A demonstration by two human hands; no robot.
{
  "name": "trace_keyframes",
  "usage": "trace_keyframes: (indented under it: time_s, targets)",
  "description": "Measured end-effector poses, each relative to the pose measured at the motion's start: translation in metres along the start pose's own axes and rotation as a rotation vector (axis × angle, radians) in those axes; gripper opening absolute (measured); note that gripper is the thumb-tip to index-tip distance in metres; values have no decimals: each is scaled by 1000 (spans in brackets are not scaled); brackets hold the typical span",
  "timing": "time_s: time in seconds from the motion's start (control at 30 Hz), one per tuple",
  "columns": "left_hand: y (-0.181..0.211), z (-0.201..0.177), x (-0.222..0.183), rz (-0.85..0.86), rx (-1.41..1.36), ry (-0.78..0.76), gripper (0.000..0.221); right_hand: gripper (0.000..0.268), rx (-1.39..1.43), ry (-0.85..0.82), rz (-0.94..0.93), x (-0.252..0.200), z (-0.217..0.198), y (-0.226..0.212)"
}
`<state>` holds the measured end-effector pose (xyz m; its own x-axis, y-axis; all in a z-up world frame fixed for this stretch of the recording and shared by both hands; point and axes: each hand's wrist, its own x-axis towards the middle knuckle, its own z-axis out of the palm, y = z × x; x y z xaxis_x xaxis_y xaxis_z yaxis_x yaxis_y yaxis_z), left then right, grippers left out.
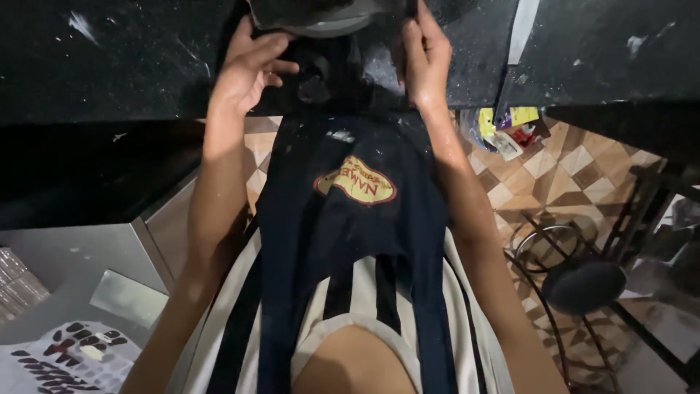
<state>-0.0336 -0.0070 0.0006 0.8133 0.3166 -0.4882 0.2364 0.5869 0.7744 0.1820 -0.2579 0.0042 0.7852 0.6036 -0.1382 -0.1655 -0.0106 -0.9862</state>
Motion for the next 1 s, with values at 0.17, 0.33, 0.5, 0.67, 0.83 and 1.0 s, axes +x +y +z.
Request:
trace_keyframes:
  time_s: [0.17,0.33,0.5,0.67,0.83,1.0]
  targets:
    - [0,0,-1,-49,22,-8,61,45,41,27,107,1,-8,6]
    - [6,11,-1,-27,51,-16,59,43,120,15,128,-1,-8,8]
    - [-1,3,2,3,81,-18,60,38,111,10,111,-2,-6,2]
    - [2,5,1,-3,53,-20,65,20,78,-53,43,-2,-4,-2]
    - [1,0,2,-12,-17,-8,63,21,78,34,64,1,4,-15]
    - [3,2,1,-22,-38,-39,61,22,82,37,66,-1,4,-6]
